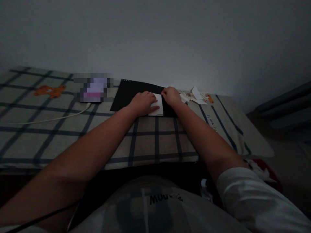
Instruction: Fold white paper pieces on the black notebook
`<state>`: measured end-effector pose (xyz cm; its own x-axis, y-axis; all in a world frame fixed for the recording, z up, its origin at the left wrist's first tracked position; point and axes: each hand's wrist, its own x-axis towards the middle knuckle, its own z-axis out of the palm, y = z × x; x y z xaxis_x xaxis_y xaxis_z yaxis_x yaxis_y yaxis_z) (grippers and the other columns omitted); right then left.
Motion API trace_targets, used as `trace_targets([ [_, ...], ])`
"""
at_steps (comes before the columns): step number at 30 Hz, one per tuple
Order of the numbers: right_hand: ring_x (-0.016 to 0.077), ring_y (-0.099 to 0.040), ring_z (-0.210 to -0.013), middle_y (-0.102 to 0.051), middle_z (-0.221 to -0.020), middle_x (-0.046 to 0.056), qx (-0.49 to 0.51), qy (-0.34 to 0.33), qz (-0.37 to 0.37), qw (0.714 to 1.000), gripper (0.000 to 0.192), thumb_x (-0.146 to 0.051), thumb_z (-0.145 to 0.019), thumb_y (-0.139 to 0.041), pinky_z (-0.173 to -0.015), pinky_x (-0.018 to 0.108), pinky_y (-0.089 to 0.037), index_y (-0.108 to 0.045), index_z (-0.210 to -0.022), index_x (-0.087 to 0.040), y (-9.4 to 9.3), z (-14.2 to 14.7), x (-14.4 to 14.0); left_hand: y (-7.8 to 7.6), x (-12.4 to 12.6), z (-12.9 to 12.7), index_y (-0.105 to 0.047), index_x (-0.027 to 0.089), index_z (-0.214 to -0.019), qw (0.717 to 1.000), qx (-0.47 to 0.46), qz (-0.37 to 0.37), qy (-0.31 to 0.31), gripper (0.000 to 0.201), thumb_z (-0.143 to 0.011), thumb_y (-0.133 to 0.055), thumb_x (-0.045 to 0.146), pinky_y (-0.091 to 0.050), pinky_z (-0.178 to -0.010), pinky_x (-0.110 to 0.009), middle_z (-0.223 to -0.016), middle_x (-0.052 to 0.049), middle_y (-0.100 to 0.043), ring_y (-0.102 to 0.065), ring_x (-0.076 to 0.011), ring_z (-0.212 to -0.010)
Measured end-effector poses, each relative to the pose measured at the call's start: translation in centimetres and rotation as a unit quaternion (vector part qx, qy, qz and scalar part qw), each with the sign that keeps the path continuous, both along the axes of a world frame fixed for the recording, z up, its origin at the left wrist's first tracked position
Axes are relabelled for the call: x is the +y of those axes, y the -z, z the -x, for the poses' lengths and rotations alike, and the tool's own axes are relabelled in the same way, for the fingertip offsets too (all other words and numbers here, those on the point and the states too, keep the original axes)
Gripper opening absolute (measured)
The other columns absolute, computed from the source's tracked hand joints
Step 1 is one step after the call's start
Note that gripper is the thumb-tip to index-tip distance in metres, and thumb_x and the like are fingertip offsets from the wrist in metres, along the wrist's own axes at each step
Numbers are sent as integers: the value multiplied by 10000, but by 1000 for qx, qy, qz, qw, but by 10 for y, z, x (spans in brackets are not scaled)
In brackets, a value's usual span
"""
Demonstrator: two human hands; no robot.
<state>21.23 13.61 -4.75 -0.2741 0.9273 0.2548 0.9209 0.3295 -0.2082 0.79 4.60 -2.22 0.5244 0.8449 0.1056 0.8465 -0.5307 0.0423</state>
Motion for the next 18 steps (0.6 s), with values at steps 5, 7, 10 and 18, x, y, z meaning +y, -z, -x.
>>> trace_targets([
  [5,310,-767,-1111,-862,-1159,137,43,-100,23,994,257,-198,-1041,-636,-1059,465,-567,-892,-1061,-196,-5,-14,-16,4,-2,1,-752,219,-1509,999,-3,-22,-23,523,-1165,-521,538,-500,-1183,-502,-1654,-124,-679,-571,-377,-1525],
  [7,311,-749,-1105,-854,-1138,133,33,-124,19,992,237,-197,-1029,-656,-1053,466,-557,-893,-1038,-202,-4,-16,-21,6,0,2,-743,241,-1520,999,-4,-26,-32,526,-1156,-539,561,-494,-1192,-514,-1674,-117,-664,-559,-379,-1541],
  [10,313,-729,-1143,-842,-1174,133,21,-120,13,992,236,-181,-1047,-653,-1059,451,-540,-888,-1065,-199,-3,-12,-27,6,2,3,-736,239,-1531,999,-5,-19,-36,532,-1141,-568,560,-494,-1198,-521,-1689,-124,-651,-551,-386,-1551],
  [18,313,-707,-1244,-806,-1303,208,-76,-86,25,993,356,-155,-1126,-520,-1081,404,-506,-860,-1217,-98,-15,7,-41,0,-1,1,-741,220,-1532,999,1,0,-50,505,-1177,-441,418,-508,-1187,-527,-1654,-110,-677,-548,-367,-1539],
])
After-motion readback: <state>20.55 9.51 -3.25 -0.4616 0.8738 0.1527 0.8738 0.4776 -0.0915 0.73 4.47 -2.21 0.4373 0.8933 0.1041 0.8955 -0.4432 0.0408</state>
